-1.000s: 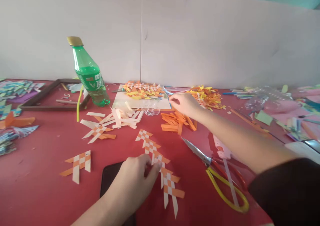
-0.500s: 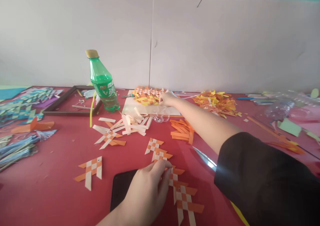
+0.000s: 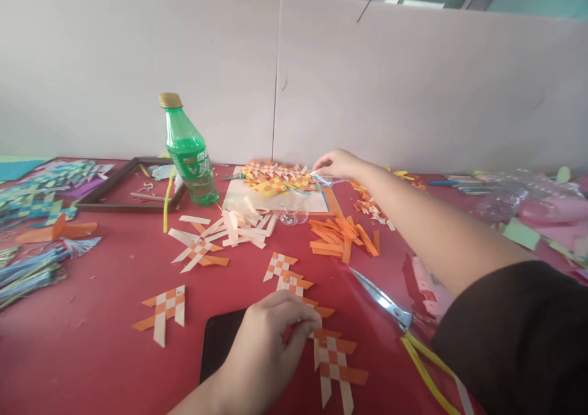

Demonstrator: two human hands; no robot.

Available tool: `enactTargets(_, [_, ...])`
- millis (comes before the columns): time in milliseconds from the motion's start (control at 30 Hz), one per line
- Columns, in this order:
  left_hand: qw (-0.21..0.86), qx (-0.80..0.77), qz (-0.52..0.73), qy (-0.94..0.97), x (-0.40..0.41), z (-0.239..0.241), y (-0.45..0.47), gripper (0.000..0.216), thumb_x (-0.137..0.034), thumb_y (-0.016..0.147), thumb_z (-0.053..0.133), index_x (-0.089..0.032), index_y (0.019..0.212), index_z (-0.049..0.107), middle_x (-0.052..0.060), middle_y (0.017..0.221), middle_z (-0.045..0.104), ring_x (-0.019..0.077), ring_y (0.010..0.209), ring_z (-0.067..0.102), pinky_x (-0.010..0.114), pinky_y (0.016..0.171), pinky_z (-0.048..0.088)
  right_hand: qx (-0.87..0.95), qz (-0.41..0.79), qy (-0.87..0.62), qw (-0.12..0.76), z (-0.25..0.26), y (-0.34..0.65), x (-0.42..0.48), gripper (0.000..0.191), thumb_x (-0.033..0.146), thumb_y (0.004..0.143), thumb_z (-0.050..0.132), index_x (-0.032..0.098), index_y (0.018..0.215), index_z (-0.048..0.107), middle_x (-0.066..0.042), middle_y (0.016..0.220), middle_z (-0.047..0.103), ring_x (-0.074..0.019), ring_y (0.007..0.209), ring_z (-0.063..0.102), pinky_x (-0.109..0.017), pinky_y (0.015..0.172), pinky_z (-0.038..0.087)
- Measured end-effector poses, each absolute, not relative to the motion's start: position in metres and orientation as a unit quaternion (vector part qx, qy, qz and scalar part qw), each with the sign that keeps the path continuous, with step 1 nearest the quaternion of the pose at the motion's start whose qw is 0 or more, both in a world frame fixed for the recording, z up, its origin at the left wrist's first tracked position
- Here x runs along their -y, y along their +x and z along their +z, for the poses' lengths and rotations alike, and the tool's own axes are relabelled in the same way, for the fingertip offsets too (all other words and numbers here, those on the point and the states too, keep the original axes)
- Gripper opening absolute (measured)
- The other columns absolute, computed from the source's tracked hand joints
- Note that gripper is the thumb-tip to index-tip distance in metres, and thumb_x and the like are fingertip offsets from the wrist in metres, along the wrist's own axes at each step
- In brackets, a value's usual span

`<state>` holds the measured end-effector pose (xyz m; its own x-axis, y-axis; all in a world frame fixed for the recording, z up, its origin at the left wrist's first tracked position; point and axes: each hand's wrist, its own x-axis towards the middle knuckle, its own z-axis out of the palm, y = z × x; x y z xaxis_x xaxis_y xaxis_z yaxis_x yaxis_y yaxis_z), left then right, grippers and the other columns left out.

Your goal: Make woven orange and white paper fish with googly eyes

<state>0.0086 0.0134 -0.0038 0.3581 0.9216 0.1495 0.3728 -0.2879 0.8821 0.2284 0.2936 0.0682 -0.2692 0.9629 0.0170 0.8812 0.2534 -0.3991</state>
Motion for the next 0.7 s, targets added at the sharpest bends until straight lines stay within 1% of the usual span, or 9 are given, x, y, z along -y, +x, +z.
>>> enactTargets(133, [0.355, -0.447, 0.349, 0.743, -0.013, -0.001, 0.006, 0.019, -0.017, 0.092, 0.048, -0.02, 0.082, 0.063, 0.003, 0.079, 0.066, 0.0152, 0.074, 0.062, 0.024, 0.071, 0.049, 0.758, 0.166, -0.618, 0.127, 0.06, 0.247, -0.272, 0.014, 0.022, 0.077, 0.071, 0.015, 0.087, 0.078, -0.007, 0.082, 0.076, -0.0181, 0.075, 0.066, -0.031, 0.073, 0.05])
enactTargets(233, [0.344, -0.451, 0.348, 0.746, -0.012, 0.004, 0.005, 0.023, -0.024, 0.097, 0.042, -0.02, 0.08, 0.056, 0.002, 0.076, 0.062, 0.0147, 0.073, 0.058, 0.024, 0.07, 0.047, 0.753, 0.183, -0.613, 0.157, 0.062, 0.252, -0.241, 0.017, 0.025, 0.082, 0.065, 0.017, 0.093, 0.077, -0.007, 0.092, 0.076, -0.0176, 0.08, 0.067, -0.03, 0.075, 0.051])
enactTargets(300, [0.349, -0.467, 0.343, 0.737, -0.013, 0.005, 0.004, 0.029, -0.028, 0.099, 0.038, -0.02, 0.073, 0.049, 0.0, 0.07, 0.056, 0.0136, 0.066, 0.054, 0.023, 0.064, 0.044, 0.756, 0.198, -0.599, 0.177, 0.068, 0.252, -0.212, 0.021, 0.029, 0.086, 0.062, 0.019, 0.097, 0.076, -0.006, 0.099, 0.076, -0.0169, 0.084, 0.068, -0.03, 0.077, 0.051])
enactTargets(367, [0.352, -0.494, 0.334, 0.721, -0.014, 0.006, 0.005, 0.034, -0.032, 0.099, 0.036, -0.021, 0.068, 0.044, -0.002, 0.063, 0.051, 0.0129, 0.059, 0.049, 0.023, 0.058, 0.041, 0.762, 0.215, -0.582, 0.186, 0.072, 0.25, -0.179, 0.02, 0.033, 0.086, 0.062, 0.023, 0.096, 0.075, -0.003, 0.098, 0.076, -0.0159, 0.085, 0.068, -0.029, 0.077, 0.051])
enactTargets(433, [0.363, -0.514, 0.325, 0.706, -0.015, 0.005, 0.006, 0.034, -0.034, 0.099, 0.037, -0.021, 0.069, 0.048, -0.002, 0.062, 0.054, 0.013, 0.058, 0.05, 0.024, 0.057, 0.04, 0.769, 0.243, -0.561, 0.184, 0.071, 0.247, -0.147, 0.018, 0.034, 0.085, 0.062, 0.024, 0.094, 0.075, -0.002, 0.091, 0.076, -0.0158, 0.079, 0.068, -0.029, 0.072, 0.052])
enactTargets(500, [0.385, -0.521, 0.316, 0.693, -0.016, 0.005, 0.007, 0.032, -0.035, 0.098, 0.041, -0.02, 0.076, 0.06, -0.001, 0.068, 0.064, 0.014, 0.063, 0.057, 0.024, 0.059, 0.043, 0.772, 0.269, -0.551, 0.169, 0.063, 0.245, -0.117, 0.018, 0.036, 0.086, 0.062, 0.025, 0.093, 0.075, -0.001, 0.085, 0.076, -0.0163, 0.073, 0.069, -0.03, 0.068, 0.052])
enactTargets(567, [0.413, -0.524, 0.309, 0.678, -0.016, 0.004, 0.009, 0.026, -0.036, 0.094, 0.05, -0.021, 0.086, 0.07, 0.001, 0.079, 0.073, 0.0164, 0.072, 0.065, 0.025, 0.064, 0.047, 0.783, 0.265, -0.543, 0.149, 0.052, 0.244, -0.092, 0.016, 0.035, 0.087, 0.061, 0.028, 0.091, 0.075, -0.001, 0.088, 0.076, -0.0174, 0.076, 0.07, -0.032, 0.072, 0.053])
enactTargets(633, [0.434, -0.533, 0.312, 0.656, -0.016, 0.003, 0.009, 0.021, -0.036, 0.088, 0.06, -0.021, 0.088, 0.075, 0.002, 0.086, 0.077, 0.0194, 0.079, 0.07, 0.026, 0.069, 0.051, 0.813, 0.203, -0.529, 0.134, 0.043, 0.248, -0.069, 0.015, 0.031, 0.088, 0.06, 0.03, 0.091, 0.075, -0.001, 0.092, 0.076, -0.0197, 0.083, 0.07, -0.036, 0.078, 0.054])
enactTargets(700, [0.442, -0.537, 0.321, 0.642, -0.017, 0.002, 0.009, 0.018, -0.034, 0.084, 0.065, -0.021, 0.085, 0.077, 0.002, 0.088, 0.078, 0.0215, 0.083, 0.071, 0.027, 0.073, 0.053, 0.839, 0.096, -0.516, 0.143, 0.041, 0.259, -0.046, 0.019, 0.027, 0.089, 0.058, 0.03, 0.101, 0.073, -0.004, 0.105, 0.074, -0.0244, 0.096, 0.069, -0.043, 0.086, 0.054])
